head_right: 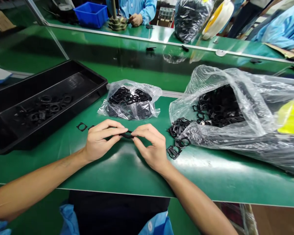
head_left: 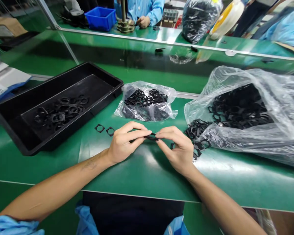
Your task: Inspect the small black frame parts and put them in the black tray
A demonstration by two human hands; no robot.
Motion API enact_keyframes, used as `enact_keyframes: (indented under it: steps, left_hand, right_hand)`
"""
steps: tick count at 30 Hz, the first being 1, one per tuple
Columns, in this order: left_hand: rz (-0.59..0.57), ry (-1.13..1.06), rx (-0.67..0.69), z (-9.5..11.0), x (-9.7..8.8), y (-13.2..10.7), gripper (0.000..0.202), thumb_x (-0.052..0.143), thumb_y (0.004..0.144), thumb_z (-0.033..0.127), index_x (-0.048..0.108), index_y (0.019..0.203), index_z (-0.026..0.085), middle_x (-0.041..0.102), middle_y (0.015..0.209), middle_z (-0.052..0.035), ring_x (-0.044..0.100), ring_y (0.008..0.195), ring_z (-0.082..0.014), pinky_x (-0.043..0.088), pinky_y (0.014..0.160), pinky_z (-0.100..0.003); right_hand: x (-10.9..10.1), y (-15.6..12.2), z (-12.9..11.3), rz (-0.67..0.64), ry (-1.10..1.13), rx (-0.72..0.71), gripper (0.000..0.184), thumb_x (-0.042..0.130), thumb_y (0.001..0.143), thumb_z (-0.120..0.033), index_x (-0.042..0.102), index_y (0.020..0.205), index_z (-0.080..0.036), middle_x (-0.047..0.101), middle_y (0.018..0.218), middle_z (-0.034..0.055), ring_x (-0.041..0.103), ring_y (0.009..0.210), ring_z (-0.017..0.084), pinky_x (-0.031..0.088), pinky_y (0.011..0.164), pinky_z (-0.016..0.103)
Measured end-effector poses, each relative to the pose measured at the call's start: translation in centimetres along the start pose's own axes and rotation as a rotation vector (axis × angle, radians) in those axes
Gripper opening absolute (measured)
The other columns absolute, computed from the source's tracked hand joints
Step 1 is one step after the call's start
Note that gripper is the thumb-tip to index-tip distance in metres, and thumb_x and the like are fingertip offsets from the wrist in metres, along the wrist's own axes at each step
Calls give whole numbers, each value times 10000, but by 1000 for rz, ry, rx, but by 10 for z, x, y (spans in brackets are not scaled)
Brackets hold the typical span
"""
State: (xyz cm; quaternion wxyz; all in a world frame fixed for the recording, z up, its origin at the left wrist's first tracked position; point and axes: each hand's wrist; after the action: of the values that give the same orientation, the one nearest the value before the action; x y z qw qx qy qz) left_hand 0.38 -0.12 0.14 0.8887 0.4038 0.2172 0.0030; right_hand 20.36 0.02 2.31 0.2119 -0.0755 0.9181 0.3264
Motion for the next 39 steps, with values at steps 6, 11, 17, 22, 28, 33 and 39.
enact_keyframes:
  steps: [6, 11, 17, 22, 28, 33, 39]
  left_hand:
    - [2, -13, 36, 0, 0, 1, 133, 682, 868, 76, 726, 930, 186, 739, 873, -30, 678, 833, -137, 564, 830, -297]
    - [-35, -109, -99, 1, 0, 3, 73, 692, 870, 126, 725, 900, 184, 712, 805, -18, 650, 759, -130, 542, 766, -281]
    - [-123, -354, -440, 2, 1, 5, 68, 719, 839, 186, 688, 782, 165, 686, 767, -19, 642, 738, -134, 515, 718, -257]
    - [-126, -570, -674, -2, 4, 6, 139, 780, 775, 259, 688, 785, 156, 677, 725, -6, 645, 694, -128, 536, 700, -251]
    - [-149, -648, -796, -4, 6, 6, 248, 831, 721, 338, 697, 802, 145, 677, 728, -9, 637, 690, -120, 534, 676, -239]
    - [-173, -680, -856, 0, 5, 6, 299, 870, 675, 362, 705, 787, 138, 709, 747, -20, 669, 698, -129, 566, 706, -254]
    - [-182, -653, -892, 0, 4, 7, 341, 883, 653, 415, 722, 776, 140, 745, 745, -36, 719, 713, -171, 601, 724, -290]
  right_hand:
    - [-1, 0, 1, 8, -6, 36, 111, 692, 862, -122, 740, 875, -222, 737, 886, 53, 695, 804, 185, 579, 754, 351]
    - [1, 1, 2, -9, 39, 67, 77, 714, 861, -140, 725, 847, -215, 720, 858, 46, 684, 803, 182, 573, 758, 348]
    - [1, 0, 3, -25, 83, 107, 71, 714, 877, -183, 716, 814, -216, 697, 868, 51, 658, 784, 176, 563, 742, 352]
    - [2, 3, 3, -65, 219, 292, 146, 747, 858, -330, 688, 800, -210, 673, 872, 51, 650, 778, 172, 569, 705, 313]
    - [4, 6, 1, -120, 414, 617, 336, 828, 735, -495, 684, 780, -194, 684, 750, 16, 649, 677, 154, 581, 701, 291]
    - [4, 5, 1, -65, 425, 654, 322, 842, 715, -476, 702, 750, -188, 709, 743, 23, 661, 670, 156, 582, 702, 291]
    - [5, 4, 1, -57, 395, 608, 380, 852, 686, -539, 701, 724, -192, 730, 745, 38, 686, 672, 181, 599, 703, 319]
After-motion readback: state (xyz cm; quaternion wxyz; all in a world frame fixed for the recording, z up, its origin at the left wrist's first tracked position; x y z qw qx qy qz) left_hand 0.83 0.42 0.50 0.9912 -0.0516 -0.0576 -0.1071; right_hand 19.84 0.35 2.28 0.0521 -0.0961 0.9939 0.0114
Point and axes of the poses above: each hand's wrist, its own y-axis towards the middle knuckle, its own x-axis out of the palm, z = x × y
